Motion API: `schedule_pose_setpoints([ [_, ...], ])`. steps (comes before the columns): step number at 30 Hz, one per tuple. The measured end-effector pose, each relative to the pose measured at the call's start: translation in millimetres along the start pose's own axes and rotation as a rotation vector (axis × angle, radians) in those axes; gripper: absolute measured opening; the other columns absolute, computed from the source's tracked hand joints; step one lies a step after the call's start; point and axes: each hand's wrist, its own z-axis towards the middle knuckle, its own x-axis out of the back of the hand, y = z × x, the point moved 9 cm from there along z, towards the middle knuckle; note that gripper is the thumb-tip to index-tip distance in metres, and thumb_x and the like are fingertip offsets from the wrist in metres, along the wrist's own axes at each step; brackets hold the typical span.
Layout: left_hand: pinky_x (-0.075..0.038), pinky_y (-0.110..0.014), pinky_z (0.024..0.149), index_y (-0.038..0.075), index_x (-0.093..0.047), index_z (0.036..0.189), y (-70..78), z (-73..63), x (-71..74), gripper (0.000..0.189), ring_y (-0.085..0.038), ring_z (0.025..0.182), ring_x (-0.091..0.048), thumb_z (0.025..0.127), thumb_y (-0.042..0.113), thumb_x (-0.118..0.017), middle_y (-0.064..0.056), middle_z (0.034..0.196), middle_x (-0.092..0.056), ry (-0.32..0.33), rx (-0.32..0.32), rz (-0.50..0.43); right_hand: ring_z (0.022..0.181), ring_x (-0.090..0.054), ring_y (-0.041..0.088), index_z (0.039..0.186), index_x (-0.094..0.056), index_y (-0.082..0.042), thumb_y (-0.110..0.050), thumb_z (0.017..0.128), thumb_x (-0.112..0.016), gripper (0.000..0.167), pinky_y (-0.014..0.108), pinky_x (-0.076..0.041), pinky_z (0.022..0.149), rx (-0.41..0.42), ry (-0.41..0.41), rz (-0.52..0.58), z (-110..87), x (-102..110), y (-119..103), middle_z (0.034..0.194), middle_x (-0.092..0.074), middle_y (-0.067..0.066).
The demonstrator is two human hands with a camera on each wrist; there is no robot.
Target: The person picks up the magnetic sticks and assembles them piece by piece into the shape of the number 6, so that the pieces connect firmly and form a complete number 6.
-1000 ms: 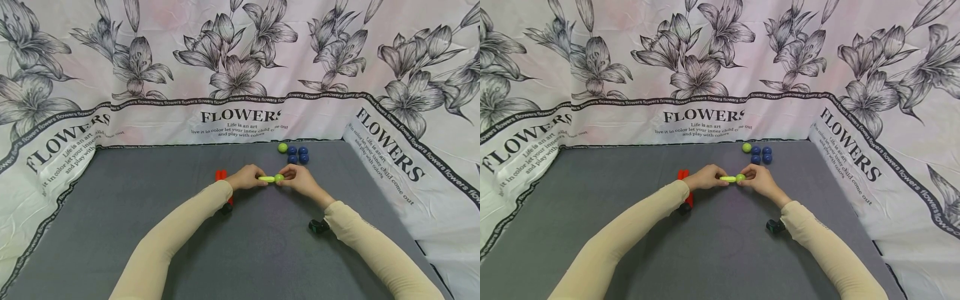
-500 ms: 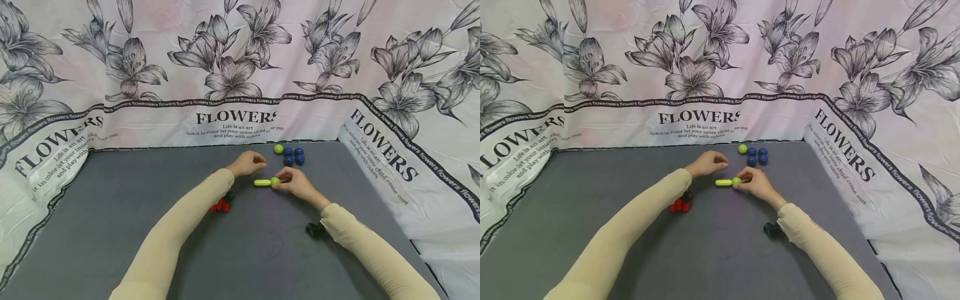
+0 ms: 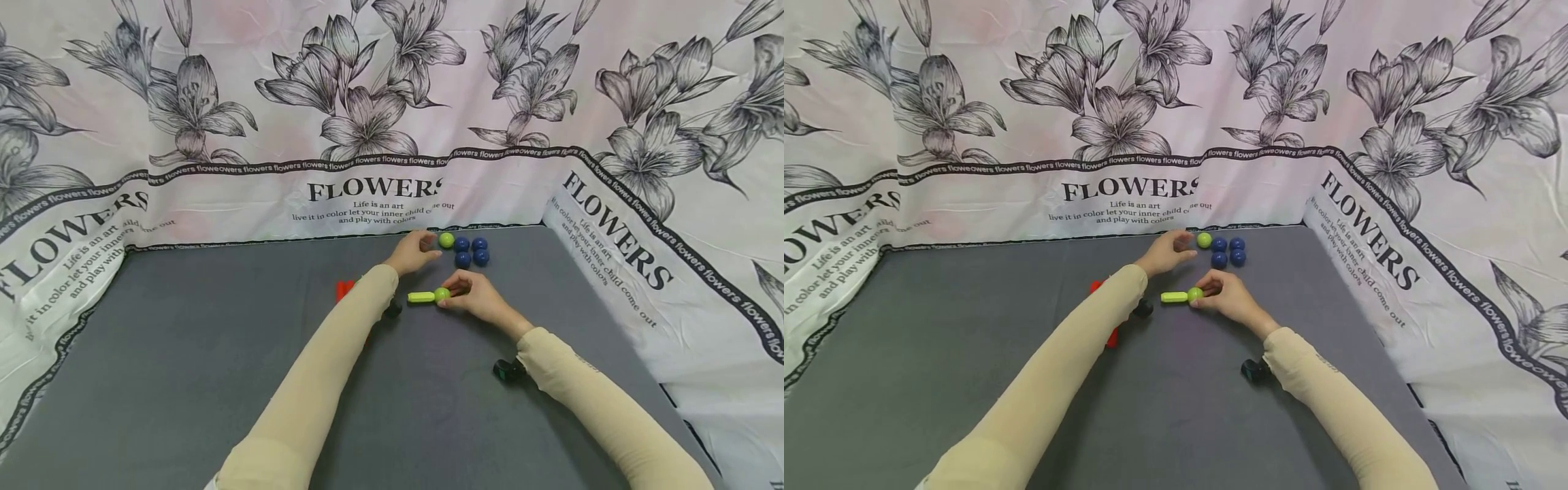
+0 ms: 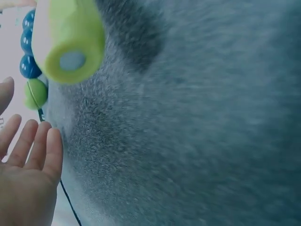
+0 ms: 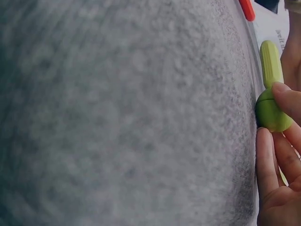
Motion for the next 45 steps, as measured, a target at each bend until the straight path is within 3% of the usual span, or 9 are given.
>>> schedule_pose_setpoints([
  [6, -0.046, -0.039, 0.108, 0.011, -0.046, 0.145, 0.0, 11.1, 0.4, 0.053, -0.025, 0.133, -0.051, 0.098, 0.028, -0.063, -0.008, 0.147, -0.051, 0.02, 0.033, -0.015, 0.091, -0.069, 0.009, 0.106, -0.068, -0.004, -0.014, 0.08, -0.083, 0.031, 0.02, -0.054, 0.076, 0.02, -0.004, 0.004, 8.8, -1, 19, 0.103, -0.075, 0.015],
  [16, -0.036, -0.037, 0.118, 0.012, -0.042, 0.149, -6.6, 25.2, -8.4, 0.049, -0.023, 0.141, -0.044, 0.103, 0.026, -0.053, -0.006, 0.152, -0.047, 0.025, 0.05, -0.025, 0.093, -0.07, 0.015, 0.105, -0.069, -0.006, -0.017, 0.078, -0.085, 0.033, 0.019, -0.054, 0.078, 0.02, 0.002, 0.03, 14.0, 1, 25, 0.103, -0.075, 0.017],
  [21, -0.03, -0.04, 0.122, 0.013, -0.041, 0.15, -4.0, 29.1, -8.3, 0.049, -0.024, 0.143, -0.041, 0.104, 0.029, -0.05, -0.008, 0.153, -0.045, -0.065, 0.052, -0.049, 0.092, -0.07, 0.016, 0.104, -0.069, -0.006, -0.015, 0.078, -0.085, 0.032, 0.019, -0.054, 0.077, 0.017, 0.014, 0.029, 13.6, 2, 26, 0.102, -0.075, 0.017],
  [26, -0.032, -0.038, 0.121, 0.013, -0.038, 0.151, -5.1, 31.3, -8.6, 0.05, -0.024, 0.146, -0.038, 0.105, 0.03, -0.047, -0.01, 0.156, -0.041, -0.166, 0.063, -0.054, 0.09, -0.069, 0.011, 0.104, -0.069, -0.008, -0.016, 0.079, -0.085, 0.03, 0.021, -0.055, 0.077, -0.002, 0.009, 0.013, 10.9, 1, 26, 0.102, -0.075, 0.014],
  [31, -0.035, -0.04, 0.119, 0.016, -0.04, 0.151, -8.3, 35.7, -9.9, 0.049, -0.026, 0.143, -0.04, 0.105, 0.031, -0.048, -0.01, 0.154, -0.043, -0.215, 0.058, -0.028, 0.091, -0.069, 0.011, 0.104, -0.069, -0.011, -0.018, 0.079, -0.084, 0.03, 0.023, -0.055, 0.078, -0.017, 0.003, 0.003, 8.8, 1, 28, 0.103, -0.074, 0.011],
  [35, -0.039, -0.041, 0.116, 0.017, -0.044, 0.148, -7.9, 38.4, -8.8, 0.046, -0.027, 0.139, -0.045, 0.104, 0.029, -0.051, -0.012, 0.15, -0.047, -0.197, 0.038, -0.036, 0.093, -0.069, 0.012, 0.104, -0.069, -0.011, -0.019, 0.079, -0.084, 0.03, 0.024, -0.054, 0.079, -0.019, 0.009, -0.002, 8.0, 2, 28, 0.103, -0.074, 0.011],
  [45, -0.046, -0.034, 0.106, 0.012, -0.056, 0.139, -7.6, 47.0, -11.2, 0.04, -0.023, 0.125, -0.056, 0.101, 0.025, -0.057, -0.01, 0.136, -0.061, -0.062, 0.001, 0.009, 0.09, -0.069, 0.01, 0.104, -0.069, -0.011, -0.017, 0.079, -0.084, 0.03, 0.024, -0.055, 0.078, -0.01, 0.006, 0.01, 7.8, 1, 27, 0.102, -0.074, 0.011],
])
